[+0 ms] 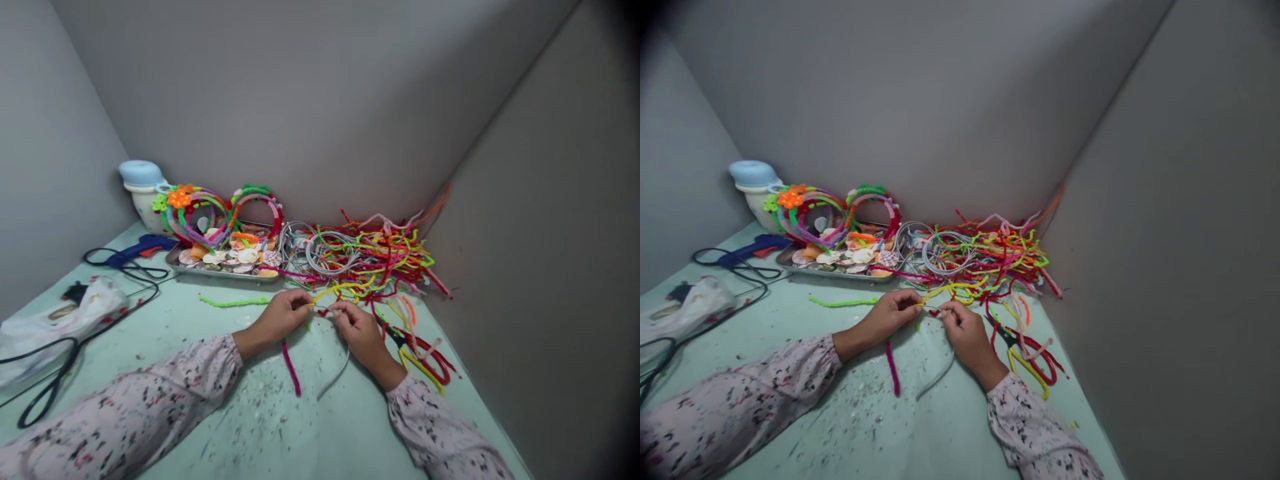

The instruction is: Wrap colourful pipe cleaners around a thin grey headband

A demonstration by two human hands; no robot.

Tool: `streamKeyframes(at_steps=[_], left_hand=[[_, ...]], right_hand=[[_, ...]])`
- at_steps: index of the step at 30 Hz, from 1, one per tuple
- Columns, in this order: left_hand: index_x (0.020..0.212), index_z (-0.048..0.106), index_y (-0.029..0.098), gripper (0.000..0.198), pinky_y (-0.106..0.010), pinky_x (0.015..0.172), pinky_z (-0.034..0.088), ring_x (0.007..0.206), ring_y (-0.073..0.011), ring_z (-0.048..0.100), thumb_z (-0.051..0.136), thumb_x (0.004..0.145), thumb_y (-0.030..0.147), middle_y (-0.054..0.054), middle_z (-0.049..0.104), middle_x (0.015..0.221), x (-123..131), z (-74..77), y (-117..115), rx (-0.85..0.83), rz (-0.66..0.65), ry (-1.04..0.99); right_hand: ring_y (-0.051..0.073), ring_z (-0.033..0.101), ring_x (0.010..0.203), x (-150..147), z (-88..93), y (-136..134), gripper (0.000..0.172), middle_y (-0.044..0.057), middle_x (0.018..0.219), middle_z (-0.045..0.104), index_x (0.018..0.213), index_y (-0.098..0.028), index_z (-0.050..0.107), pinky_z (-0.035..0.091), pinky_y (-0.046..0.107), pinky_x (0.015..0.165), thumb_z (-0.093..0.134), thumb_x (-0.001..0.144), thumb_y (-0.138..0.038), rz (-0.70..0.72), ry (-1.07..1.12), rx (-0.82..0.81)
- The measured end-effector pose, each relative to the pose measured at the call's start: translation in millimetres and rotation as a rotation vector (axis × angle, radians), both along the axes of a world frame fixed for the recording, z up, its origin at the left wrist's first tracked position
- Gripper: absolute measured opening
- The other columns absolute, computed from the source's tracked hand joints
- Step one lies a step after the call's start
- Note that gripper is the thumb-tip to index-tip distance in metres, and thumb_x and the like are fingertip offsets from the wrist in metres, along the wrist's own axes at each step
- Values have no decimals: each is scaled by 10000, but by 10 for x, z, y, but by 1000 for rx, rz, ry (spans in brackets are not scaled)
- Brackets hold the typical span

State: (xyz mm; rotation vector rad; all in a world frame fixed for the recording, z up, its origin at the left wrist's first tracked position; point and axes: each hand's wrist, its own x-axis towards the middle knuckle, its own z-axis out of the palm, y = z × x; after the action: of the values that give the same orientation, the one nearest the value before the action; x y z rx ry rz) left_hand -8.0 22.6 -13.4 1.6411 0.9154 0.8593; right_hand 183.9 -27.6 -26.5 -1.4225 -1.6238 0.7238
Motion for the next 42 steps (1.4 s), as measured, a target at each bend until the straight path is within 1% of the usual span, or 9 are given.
streamKeyframes(at_steps=[8,14,18,24,27,34,38,40,42], left_hand=[[806,585,155,103,-206,511,371,508,-95,495,518,749,209,37,538,606,5,-82,11,47,8,58],[812,561,165,92,-204,488,364,480,-95,489,494,757,194,48,522,573,6,-73,-1,33,3,74],[810,553,166,84,-203,490,365,484,-96,495,483,767,186,46,526,568,2,-85,-3,41,-14,81],[878,563,163,128,-203,491,374,502,-93,506,496,786,220,35,547,635,6,-120,-7,50,13,61],[922,564,162,158,-203,495,384,510,-90,516,504,796,235,27,566,668,2,-107,-18,33,6,41],[882,560,164,118,-200,488,375,471,-87,493,516,781,205,41,560,568,-9,-85,-48,15,25,41],[890,547,173,120,-202,494,396,487,-98,527,501,780,186,37,579,559,-7,-118,-37,0,13,14],[888,541,174,120,-206,492,406,486,-103,535,496,776,180,33,587,559,-5,-134,-30,-13,3,-8],[876,539,173,112,-209,488,411,481,-105,535,492,775,179,31,588,554,-2,-142,-26,-13,-4,-20]], right_hand=[[99,393,465,-3,-7,8,235,-52,534,435,944,-181,642,286,205,444,462,867,-309,12,-16,-36],[114,452,508,5,-24,17,253,-30,567,496,946,-168,658,338,220,490,468,864,-313,-2,-12,-40],[117,447,496,5,-36,25,268,-30,548,489,957,-161,665,332,224,480,468,858,-312,-7,-4,-60],[102,391,458,8,-36,32,228,-56,522,429,928,-183,632,302,210,444,466,865,-326,33,74,-82],[103,397,452,4,-38,35,233,-59,513,432,949,-181,619,303,209,435,466,867,-336,41,116,-111],[101,400,464,-6,-37,38,222,-53,530,450,915,-173,628,302,210,446,475,860,-325,39,113,-94],[105,410,466,-6,-65,45,248,-53,526,453,984,-167,634,311,212,449,479,849,-305,13,121,-116],[101,391,449,-6,-77,49,249,-54,503,440,949,-151,648,306,213,441,485,840,-305,2,114,-142],[96,377,442,-5,-85,52,241,-51,486,434,845,-140,656,303,214,440,486,836,-310,2,104,-148]])
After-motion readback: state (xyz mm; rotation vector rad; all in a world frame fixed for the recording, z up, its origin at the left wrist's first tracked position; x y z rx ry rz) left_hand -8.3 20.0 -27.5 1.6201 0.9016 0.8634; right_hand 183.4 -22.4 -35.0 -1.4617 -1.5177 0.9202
